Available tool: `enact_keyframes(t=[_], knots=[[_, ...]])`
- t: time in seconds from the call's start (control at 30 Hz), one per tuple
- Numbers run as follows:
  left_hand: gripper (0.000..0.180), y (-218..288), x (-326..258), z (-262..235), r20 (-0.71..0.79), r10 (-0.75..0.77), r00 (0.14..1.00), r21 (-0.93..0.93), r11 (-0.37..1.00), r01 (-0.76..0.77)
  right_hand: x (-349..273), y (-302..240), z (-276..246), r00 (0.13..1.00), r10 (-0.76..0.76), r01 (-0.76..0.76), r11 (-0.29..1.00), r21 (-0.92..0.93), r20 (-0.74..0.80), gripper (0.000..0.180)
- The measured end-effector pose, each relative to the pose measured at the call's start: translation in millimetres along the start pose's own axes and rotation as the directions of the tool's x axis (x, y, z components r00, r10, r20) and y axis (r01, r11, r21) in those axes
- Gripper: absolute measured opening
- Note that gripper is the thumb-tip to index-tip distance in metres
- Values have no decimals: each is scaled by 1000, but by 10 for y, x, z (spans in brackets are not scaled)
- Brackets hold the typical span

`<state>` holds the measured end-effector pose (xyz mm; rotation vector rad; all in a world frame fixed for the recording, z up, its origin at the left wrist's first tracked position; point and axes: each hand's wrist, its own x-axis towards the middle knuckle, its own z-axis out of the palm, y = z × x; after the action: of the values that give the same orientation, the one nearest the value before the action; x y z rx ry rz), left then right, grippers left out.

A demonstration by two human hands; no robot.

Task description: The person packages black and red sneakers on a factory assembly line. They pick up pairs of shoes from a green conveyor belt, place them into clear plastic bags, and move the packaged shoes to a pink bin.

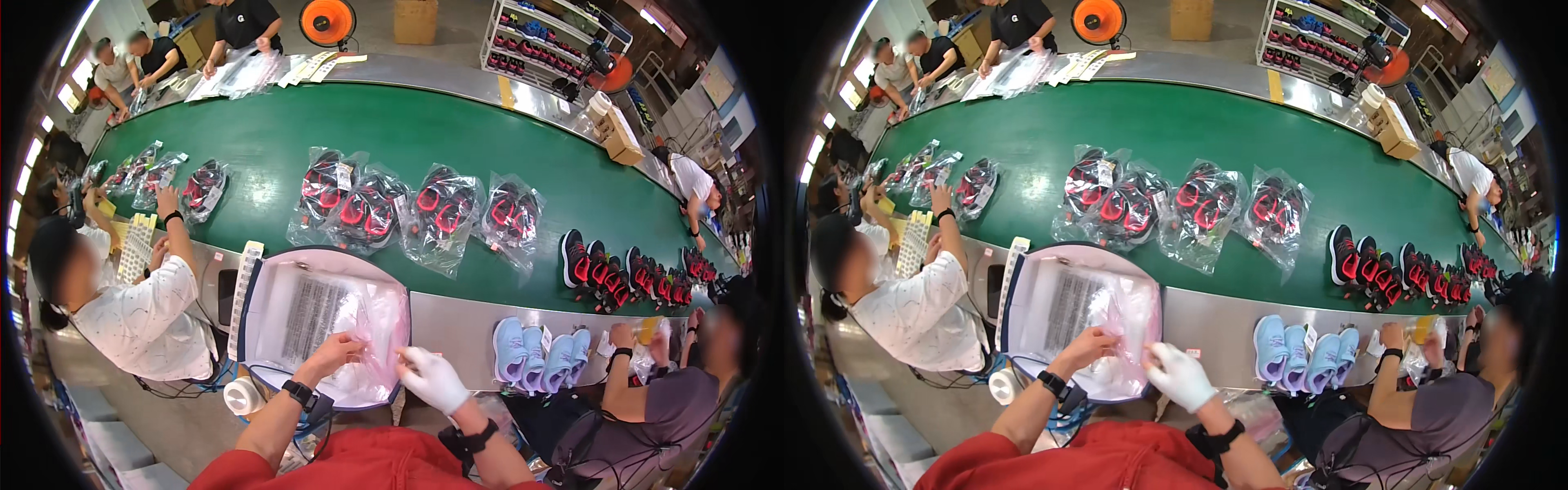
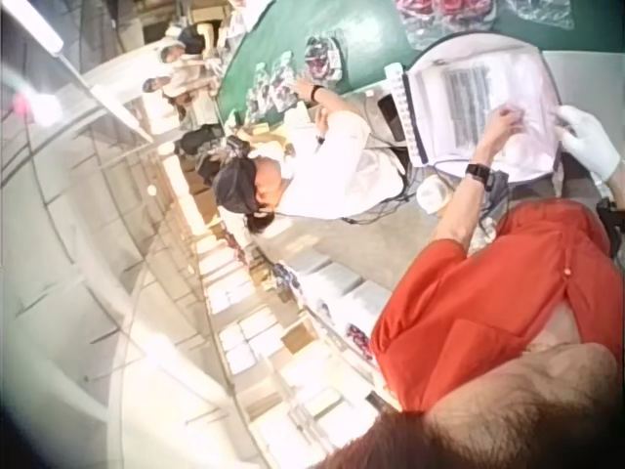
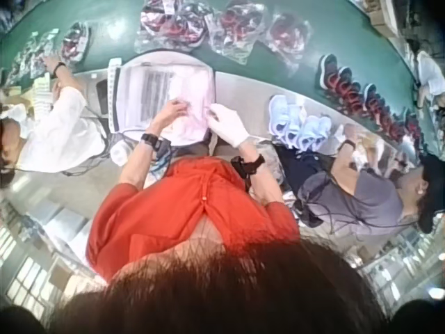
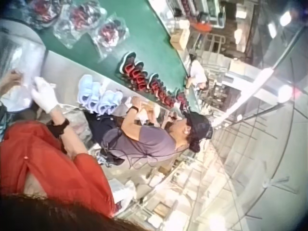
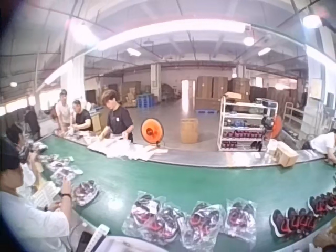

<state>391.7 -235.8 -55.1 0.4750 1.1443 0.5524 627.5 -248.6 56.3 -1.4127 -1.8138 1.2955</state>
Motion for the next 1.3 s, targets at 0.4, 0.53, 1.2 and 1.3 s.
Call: enact_keyframes(t=[0.4, 0.53, 1.2, 1.3], knots=[[18, -133, -291, 276, -147, 139, 979, -477, 858, -193, 350, 11, 618, 961, 175, -78, 915, -395, 216, 32], [23, -100, -268, 477, -224, 195, 955, -446, 850, -279, 343, 91, 567, 983, 159, -131, 958, -255, 90, 36], [15, -231, -32, 528, -360, 88, 929, -515, 811, -277, 436, 498, 176, 991, 132, -127, 982, -143, 28, 19], [18, -146, 30, 969, -484, 207, 850, -138, 942, -307, 457, 442, 283, 993, 110, -87, 931, -356, 45, 18]])
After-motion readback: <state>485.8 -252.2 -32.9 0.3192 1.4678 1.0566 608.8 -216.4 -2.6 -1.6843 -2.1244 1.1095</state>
